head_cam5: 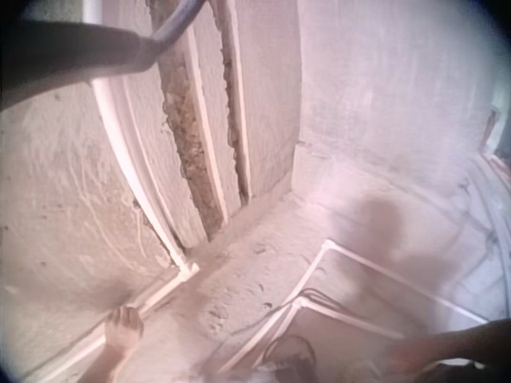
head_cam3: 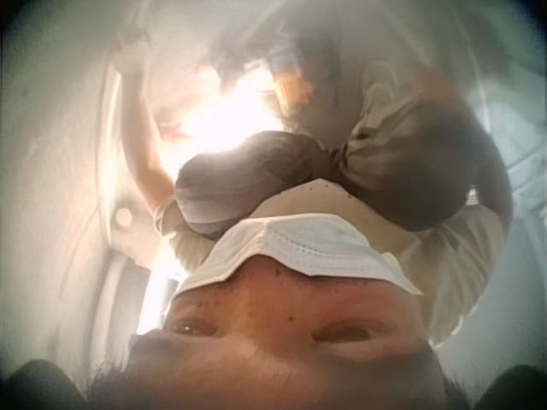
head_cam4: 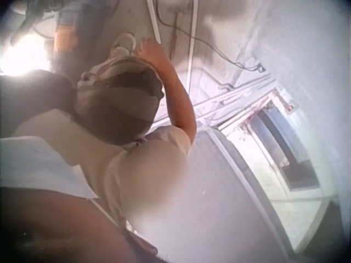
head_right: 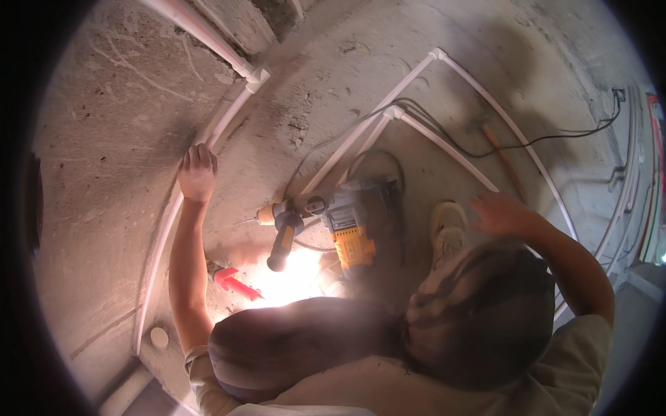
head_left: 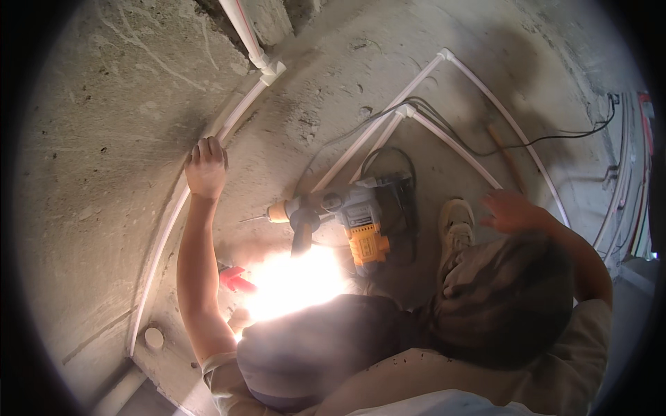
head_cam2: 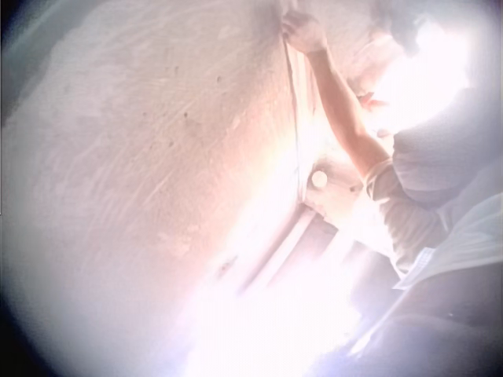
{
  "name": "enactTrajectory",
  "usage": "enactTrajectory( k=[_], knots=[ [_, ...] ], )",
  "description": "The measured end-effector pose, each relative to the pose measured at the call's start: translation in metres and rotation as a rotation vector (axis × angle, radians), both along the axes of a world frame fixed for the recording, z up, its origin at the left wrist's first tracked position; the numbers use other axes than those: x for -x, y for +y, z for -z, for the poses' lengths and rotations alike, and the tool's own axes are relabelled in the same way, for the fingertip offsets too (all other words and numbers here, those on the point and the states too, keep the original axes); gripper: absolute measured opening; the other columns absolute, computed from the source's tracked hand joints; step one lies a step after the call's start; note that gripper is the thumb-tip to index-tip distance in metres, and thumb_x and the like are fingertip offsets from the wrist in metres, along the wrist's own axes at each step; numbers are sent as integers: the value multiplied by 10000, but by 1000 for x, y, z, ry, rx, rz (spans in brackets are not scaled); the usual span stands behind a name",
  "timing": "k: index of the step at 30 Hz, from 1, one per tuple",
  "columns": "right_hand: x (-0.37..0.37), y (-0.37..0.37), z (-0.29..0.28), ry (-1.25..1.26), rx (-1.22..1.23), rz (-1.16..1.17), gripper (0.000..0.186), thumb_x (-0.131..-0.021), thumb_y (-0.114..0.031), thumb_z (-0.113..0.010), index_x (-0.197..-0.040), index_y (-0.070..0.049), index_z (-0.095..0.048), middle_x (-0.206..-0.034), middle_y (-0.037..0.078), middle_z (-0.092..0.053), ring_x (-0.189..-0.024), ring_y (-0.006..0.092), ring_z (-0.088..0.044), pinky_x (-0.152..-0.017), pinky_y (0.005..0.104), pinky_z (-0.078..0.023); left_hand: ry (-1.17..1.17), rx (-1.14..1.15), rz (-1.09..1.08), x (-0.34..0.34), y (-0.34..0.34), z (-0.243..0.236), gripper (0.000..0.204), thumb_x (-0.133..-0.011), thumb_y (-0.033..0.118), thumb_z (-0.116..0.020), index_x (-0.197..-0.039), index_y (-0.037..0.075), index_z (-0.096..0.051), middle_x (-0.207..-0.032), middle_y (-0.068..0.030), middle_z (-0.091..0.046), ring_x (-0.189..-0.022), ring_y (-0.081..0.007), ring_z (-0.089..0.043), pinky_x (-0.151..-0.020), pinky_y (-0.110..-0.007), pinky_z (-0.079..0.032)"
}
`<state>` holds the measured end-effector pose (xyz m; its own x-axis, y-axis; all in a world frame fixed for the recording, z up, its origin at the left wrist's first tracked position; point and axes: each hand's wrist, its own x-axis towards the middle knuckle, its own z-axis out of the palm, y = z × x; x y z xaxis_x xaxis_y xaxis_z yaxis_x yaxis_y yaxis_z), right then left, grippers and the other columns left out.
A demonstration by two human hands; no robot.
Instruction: The person uses an angle grinder to cut grooves into a concrete ceiling, then drills holes and fits white PVC pipes into the grooves. The person repeatedly positions pipe segments, drills, and adjusts the pipes along the ceiling surface.
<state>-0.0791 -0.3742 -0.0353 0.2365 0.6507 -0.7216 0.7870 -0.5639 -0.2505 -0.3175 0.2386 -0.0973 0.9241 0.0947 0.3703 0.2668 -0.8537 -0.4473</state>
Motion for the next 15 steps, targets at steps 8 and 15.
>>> enactTrajectory(
  k=[8, 15],
  knots=[
    [-22, 184, -109, 49, -1068, 136, 853, -901, -364, -810, -1573, -68, -376, -1290, 206, -663, -1096, 372, -712, -928, 456, -576, 132, 30, -41, 1, 12, -9, 107, -876, 112, -684, -911, 69, -593, -830, -80, -614, -681, -227, -691, -551, -339, -586],
    [-47, 369, -211, -265, -1584, 10, 469, -959, -257, -688, -1267, 33, -485, -1044, 261, -684, -956, 421, -714, -834, 496, -562, 76, 60, -9, -6, 11, -4, 113, -842, 113, -664, -918, 91, -583, -856, -73, -608, -738, -247, -686, -578, -381, -580]
  ],
)
